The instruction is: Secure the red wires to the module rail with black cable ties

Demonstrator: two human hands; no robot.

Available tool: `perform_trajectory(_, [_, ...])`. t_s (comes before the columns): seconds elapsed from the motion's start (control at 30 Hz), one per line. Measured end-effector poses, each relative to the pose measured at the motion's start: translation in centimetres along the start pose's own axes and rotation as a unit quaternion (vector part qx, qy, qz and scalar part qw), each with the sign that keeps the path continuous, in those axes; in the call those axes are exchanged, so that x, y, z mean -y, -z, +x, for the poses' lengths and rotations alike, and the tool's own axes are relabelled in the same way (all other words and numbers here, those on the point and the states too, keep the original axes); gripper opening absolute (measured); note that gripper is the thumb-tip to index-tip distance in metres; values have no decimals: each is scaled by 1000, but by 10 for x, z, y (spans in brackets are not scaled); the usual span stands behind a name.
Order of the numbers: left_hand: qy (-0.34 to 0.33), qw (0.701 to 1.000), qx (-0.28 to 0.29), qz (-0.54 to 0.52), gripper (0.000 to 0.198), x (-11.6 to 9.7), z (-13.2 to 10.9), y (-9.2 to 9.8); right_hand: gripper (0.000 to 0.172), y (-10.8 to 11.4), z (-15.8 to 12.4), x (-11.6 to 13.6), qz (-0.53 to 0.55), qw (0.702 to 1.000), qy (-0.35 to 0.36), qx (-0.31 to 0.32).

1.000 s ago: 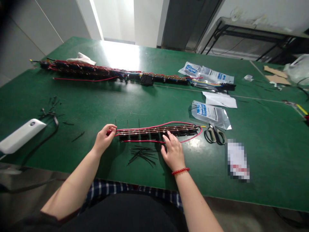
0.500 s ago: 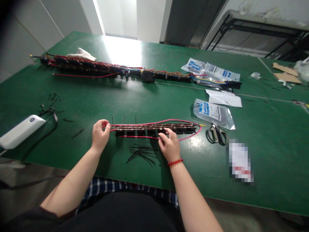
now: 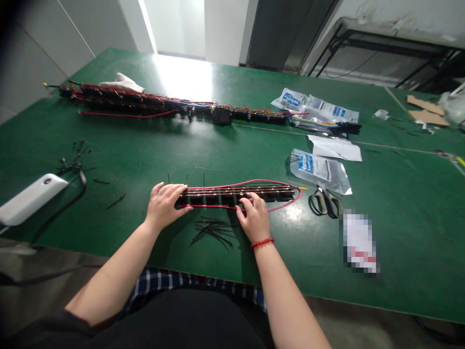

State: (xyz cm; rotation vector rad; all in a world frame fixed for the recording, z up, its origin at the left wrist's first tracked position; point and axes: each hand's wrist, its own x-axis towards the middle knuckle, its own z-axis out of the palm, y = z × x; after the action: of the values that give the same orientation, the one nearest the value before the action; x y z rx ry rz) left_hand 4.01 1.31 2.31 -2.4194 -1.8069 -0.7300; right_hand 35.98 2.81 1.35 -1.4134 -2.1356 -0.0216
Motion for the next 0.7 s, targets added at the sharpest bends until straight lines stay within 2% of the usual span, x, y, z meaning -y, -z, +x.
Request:
perform_trajectory(0.27, [20, 1000, 20, 10, 53, 1, 0, -1, 16, 0, 0, 0, -7, 1000, -4, 7])
perform_trajectory(0.7, [47, 999, -20, -19, 53, -1, -1, -2, 19, 0, 1, 2, -4, 1000, -2, 16])
